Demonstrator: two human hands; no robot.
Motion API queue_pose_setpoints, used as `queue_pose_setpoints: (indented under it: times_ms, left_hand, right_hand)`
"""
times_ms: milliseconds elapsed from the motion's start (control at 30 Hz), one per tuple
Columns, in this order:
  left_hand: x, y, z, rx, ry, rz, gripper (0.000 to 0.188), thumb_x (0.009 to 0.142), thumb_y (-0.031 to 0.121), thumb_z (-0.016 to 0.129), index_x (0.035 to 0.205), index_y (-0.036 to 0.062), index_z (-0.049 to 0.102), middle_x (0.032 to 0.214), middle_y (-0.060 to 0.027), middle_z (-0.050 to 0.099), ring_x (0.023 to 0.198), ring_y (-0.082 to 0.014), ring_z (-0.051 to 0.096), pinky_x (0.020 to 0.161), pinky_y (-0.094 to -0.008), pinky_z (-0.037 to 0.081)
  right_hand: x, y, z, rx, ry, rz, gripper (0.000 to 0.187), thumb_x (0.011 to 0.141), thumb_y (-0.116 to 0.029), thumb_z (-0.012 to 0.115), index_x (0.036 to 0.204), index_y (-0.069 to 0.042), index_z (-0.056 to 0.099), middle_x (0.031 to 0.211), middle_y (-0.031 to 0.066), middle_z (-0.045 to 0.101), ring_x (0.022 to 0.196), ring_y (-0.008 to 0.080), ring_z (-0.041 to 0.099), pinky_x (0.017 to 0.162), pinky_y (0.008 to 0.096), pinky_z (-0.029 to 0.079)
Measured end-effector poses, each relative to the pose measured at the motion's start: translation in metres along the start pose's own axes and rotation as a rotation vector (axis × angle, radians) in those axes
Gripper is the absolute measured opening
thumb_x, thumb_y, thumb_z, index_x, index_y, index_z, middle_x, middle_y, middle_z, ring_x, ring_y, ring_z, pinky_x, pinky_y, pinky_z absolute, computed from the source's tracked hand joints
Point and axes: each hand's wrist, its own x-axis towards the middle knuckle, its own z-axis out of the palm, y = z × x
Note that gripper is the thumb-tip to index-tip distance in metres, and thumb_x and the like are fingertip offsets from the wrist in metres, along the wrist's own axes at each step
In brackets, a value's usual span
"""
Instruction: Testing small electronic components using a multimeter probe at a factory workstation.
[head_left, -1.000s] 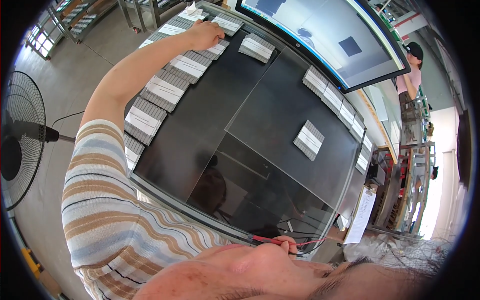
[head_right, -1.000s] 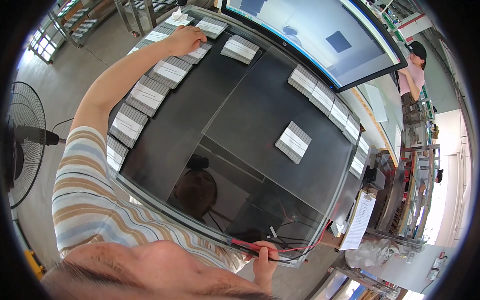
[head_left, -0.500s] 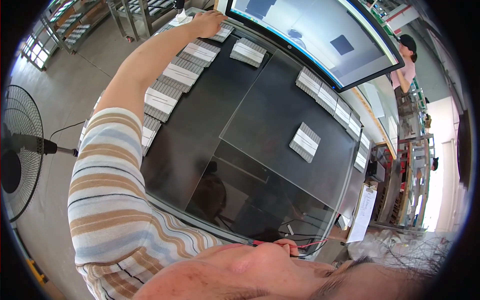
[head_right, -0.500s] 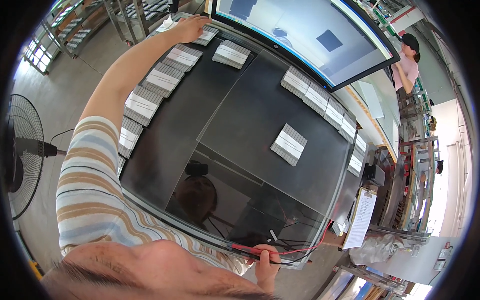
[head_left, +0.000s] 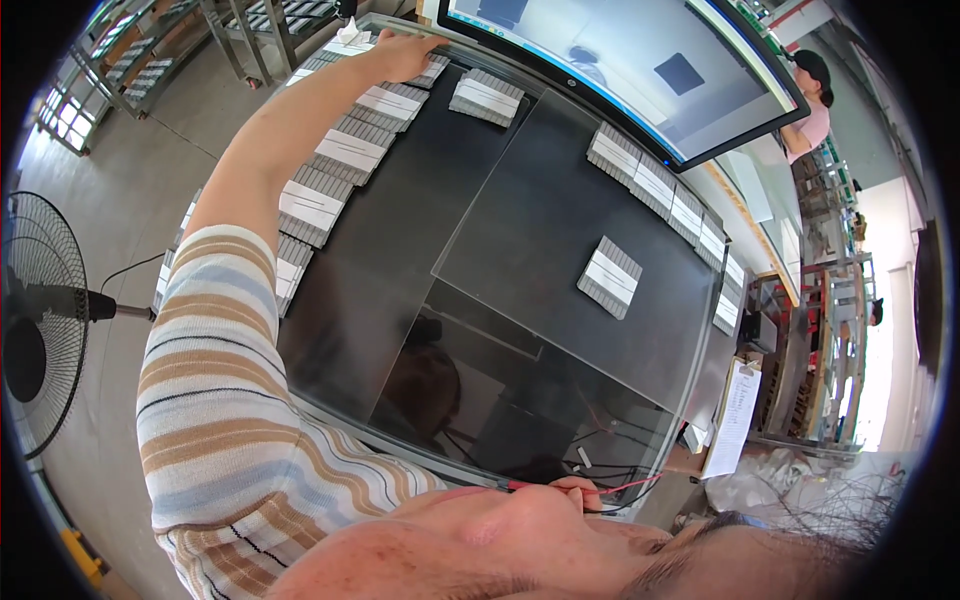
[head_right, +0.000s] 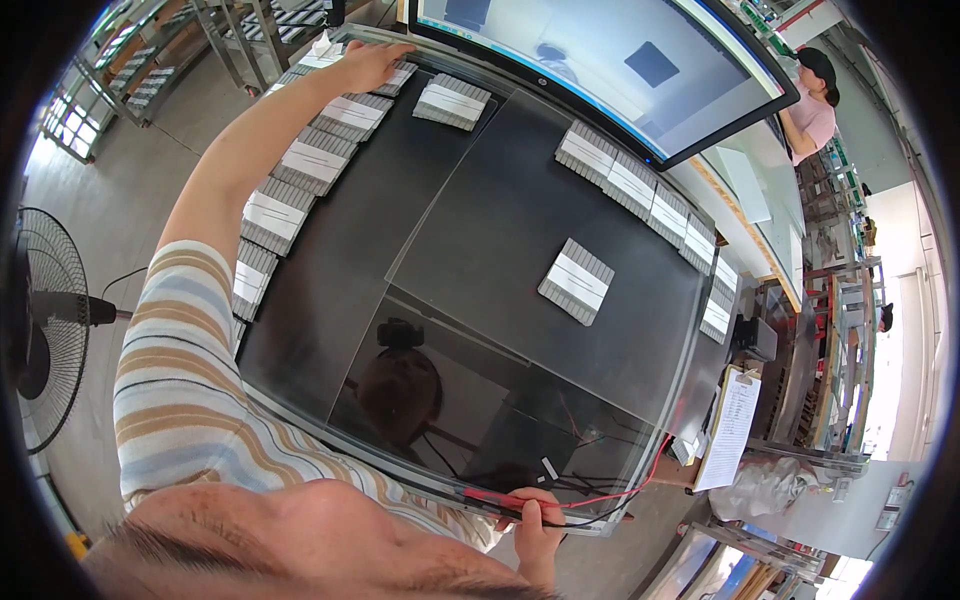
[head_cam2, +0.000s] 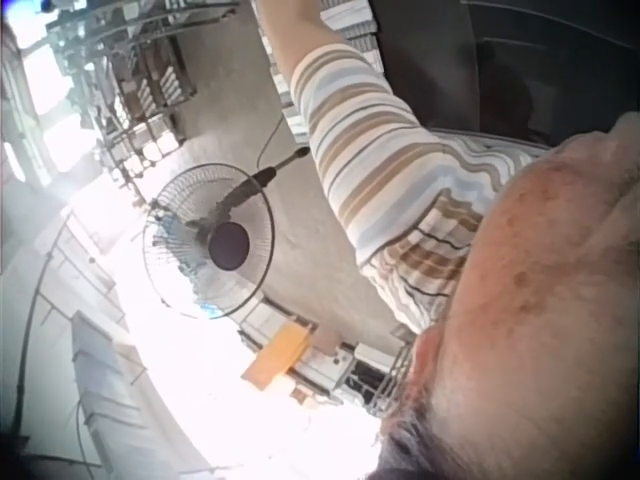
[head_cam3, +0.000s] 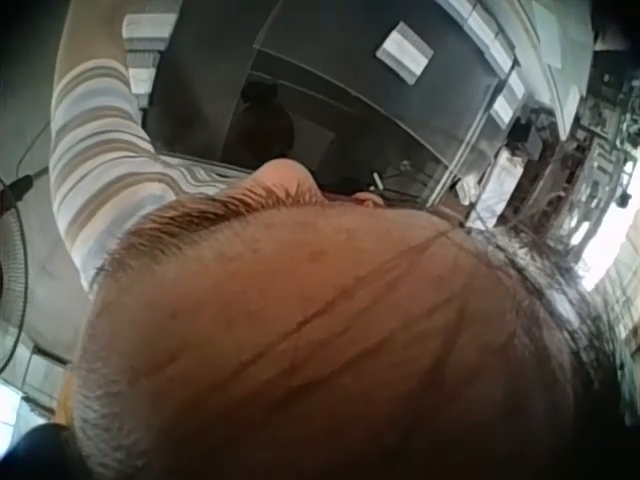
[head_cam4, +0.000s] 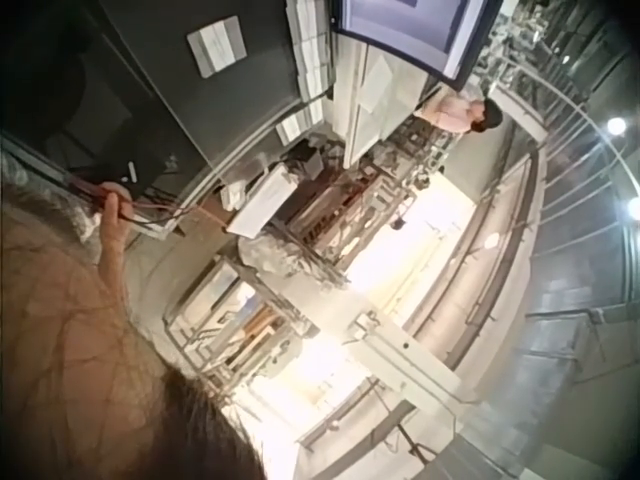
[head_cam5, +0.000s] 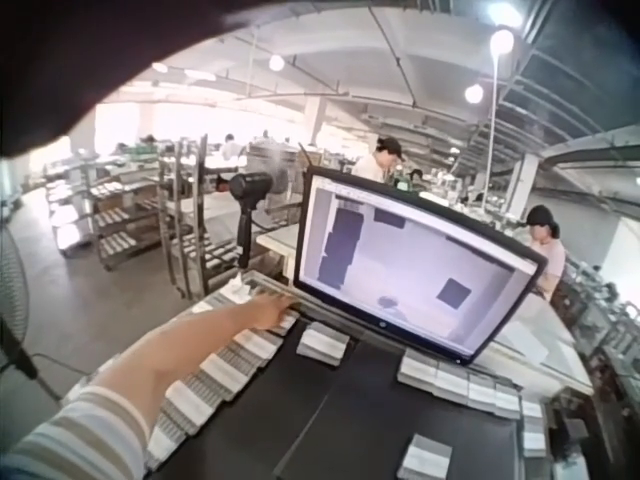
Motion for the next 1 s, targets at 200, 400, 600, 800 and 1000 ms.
queue_pose_setpoints:
  times_ms: [200, 400, 600, 800, 1000]
  left_hand:
    - [-0.006, 0.004, -0.01, 0.001, -0.018, -0.009, 0.047, 0.08, 0.018, 0.042, 0.126, 0.024, 0.032, 0.11, -0.0026, 0.053, 0.102, -0.0202, 0.049, 0.084, -0.042, 0.027]
    - [-0.005, 0.0, -0.016, -0.083, 0.053, -0.108, 0.045, 0.082, 0.03, 0.043, 0.126, 0.0243, 0.034, 0.118, -0.0046, 0.047, 0.107, -0.0244, 0.046, 0.086, -0.0467, 0.028]
    - [-0.02, -0.008, -0.031, -0.079, 0.157, -0.146, 0.044, 0.081, 0.033, 0.045, 0.123, 0.0236, 0.038, 0.118, -0.0036, 0.047, 0.11, -0.025, 0.045, 0.086, -0.0489, 0.031]
    - [-0.071, -0.016, -0.042, -0.01, 0.244, -0.059, 0.041, 0.082, 0.031, 0.048, 0.12, 0.0176, 0.041, 0.116, -0.007, 0.047, 0.104, -0.0271, 0.047, 0.085, -0.0458, 0.035]
    - [-0.162, 0.013, -0.12, -0.263, 0.075, 0.017, 0.036, 0.081, 0.025, 0.049, 0.108, 0.0012, 0.048, 0.105, -0.0174, 0.051, 0.098, -0.0329, 0.048, 0.084, -0.0409, 0.039]
  right_hand:
    - [0.001, -0.005, 0.004, -0.004, 0.001, 0.004, 0.021, 0.086, -0.015, 0.043, 0.094, 0.003, 0.048, 0.08, 0.018, 0.056, 0.058, 0.0235, 0.057, 0.046, 0.0298, 0.048]
    - [0.002, -0.008, 0.006, -0.001, -0.009, 0.005, 0.021, 0.086, -0.015, 0.043, 0.094, 0.003, 0.047, 0.08, 0.018, 0.056, 0.058, 0.0237, 0.057, 0.046, 0.0298, 0.047]
    - [-0.001, -0.003, 0.003, 0.039, -0.017, -0.003, 0.019, 0.086, -0.013, 0.042, 0.094, 0.004, 0.047, 0.08, 0.0177, 0.056, 0.057, 0.0235, 0.057, 0.045, 0.0298, 0.047]
    - [0.005, -0.005, 0.0, 0.004, -0.053, 0.002, 0.019, 0.086, -0.012, 0.041, 0.094, 0.003, 0.047, 0.08, 0.0172, 0.056, 0.056, 0.0235, 0.057, 0.044, 0.0292, 0.046]
    - [0.003, 0.005, -0.005, 0.056, -0.051, 0.009, 0.024, 0.086, -0.023, 0.045, 0.091, 0.001, 0.048, 0.077, 0.0158, 0.056, 0.049, 0.0221, 0.055, 0.039, 0.0278, 0.044]
